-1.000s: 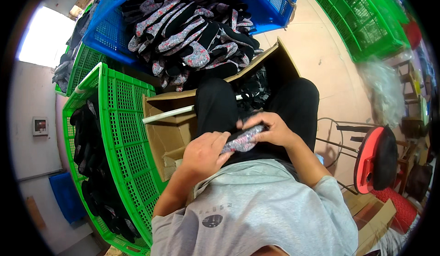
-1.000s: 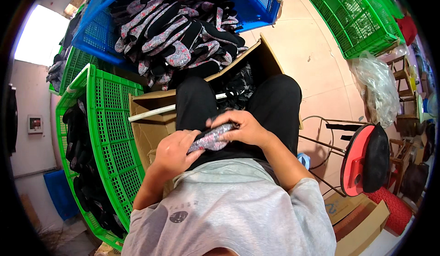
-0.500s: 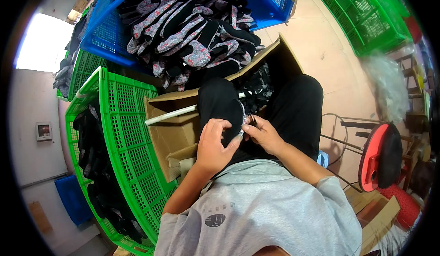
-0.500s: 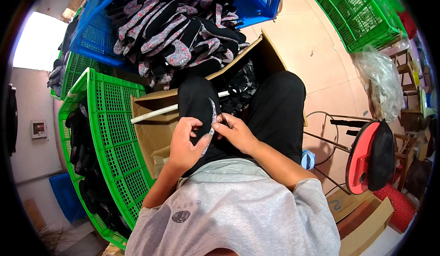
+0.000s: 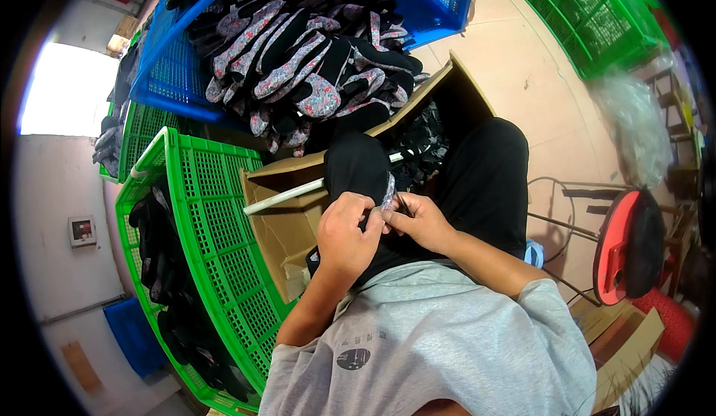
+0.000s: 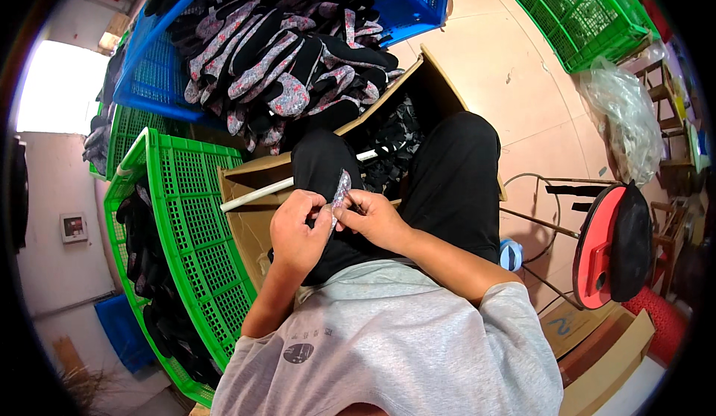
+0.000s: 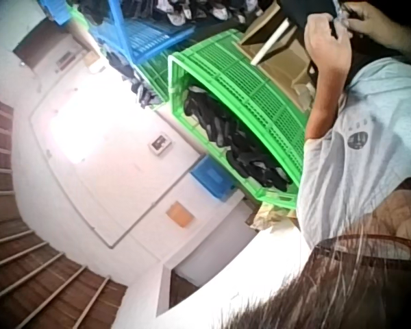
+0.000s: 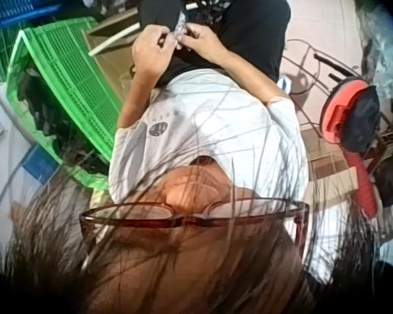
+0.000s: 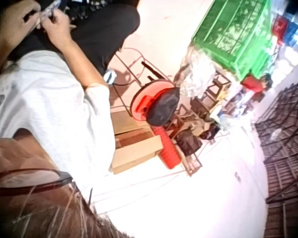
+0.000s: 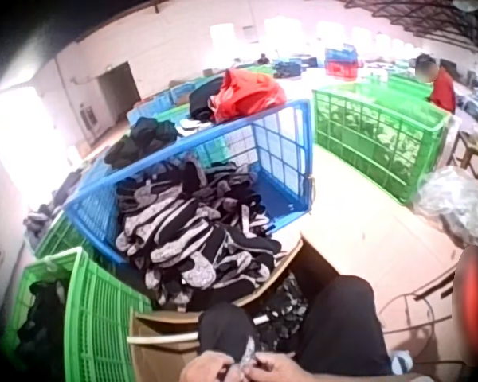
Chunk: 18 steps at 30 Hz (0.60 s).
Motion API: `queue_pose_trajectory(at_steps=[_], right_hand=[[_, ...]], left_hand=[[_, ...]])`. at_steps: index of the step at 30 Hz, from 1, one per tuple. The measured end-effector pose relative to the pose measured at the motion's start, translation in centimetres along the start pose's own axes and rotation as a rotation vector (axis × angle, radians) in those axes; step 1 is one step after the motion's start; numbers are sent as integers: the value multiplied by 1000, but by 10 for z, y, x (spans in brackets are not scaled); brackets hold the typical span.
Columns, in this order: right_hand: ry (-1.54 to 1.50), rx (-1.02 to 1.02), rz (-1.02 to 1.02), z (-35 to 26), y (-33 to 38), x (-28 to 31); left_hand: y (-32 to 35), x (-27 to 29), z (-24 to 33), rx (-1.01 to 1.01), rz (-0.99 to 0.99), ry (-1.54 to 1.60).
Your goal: The person sits on the floor and assembles slippers by hand. They pick up a slipper upper and a sole, align them, and press the edges together to attach them. The person handles the items one at a time, repeating the process for multiple pairs.
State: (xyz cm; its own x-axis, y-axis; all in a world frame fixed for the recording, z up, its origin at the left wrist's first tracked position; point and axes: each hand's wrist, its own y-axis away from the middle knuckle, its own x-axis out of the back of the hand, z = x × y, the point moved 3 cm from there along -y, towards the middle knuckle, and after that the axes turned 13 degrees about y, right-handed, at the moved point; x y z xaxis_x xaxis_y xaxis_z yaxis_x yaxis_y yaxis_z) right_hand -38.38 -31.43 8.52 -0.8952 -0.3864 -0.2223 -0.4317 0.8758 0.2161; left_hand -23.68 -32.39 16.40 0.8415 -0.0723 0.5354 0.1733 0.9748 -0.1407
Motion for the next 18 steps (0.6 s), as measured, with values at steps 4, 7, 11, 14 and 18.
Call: queue_pose_trajectory(at_steps=[4,7,11,14,18], right_hand=[[-7,2,17,-7,1,-3],[28,-2,25,-10,2,-2],[27,-16,23,-5,3,-1],[33,-6,16,-3,2,-1],[28,-19,10,2,1,-2]], left_hand=[[-2,1,3,-4,-12,-7],[-3,4,0,22,-53,37],[-8,9,-1,84,-143,63],[-16,12,2,64,-222,-13],[-22,12,6,49,-297,-77]])
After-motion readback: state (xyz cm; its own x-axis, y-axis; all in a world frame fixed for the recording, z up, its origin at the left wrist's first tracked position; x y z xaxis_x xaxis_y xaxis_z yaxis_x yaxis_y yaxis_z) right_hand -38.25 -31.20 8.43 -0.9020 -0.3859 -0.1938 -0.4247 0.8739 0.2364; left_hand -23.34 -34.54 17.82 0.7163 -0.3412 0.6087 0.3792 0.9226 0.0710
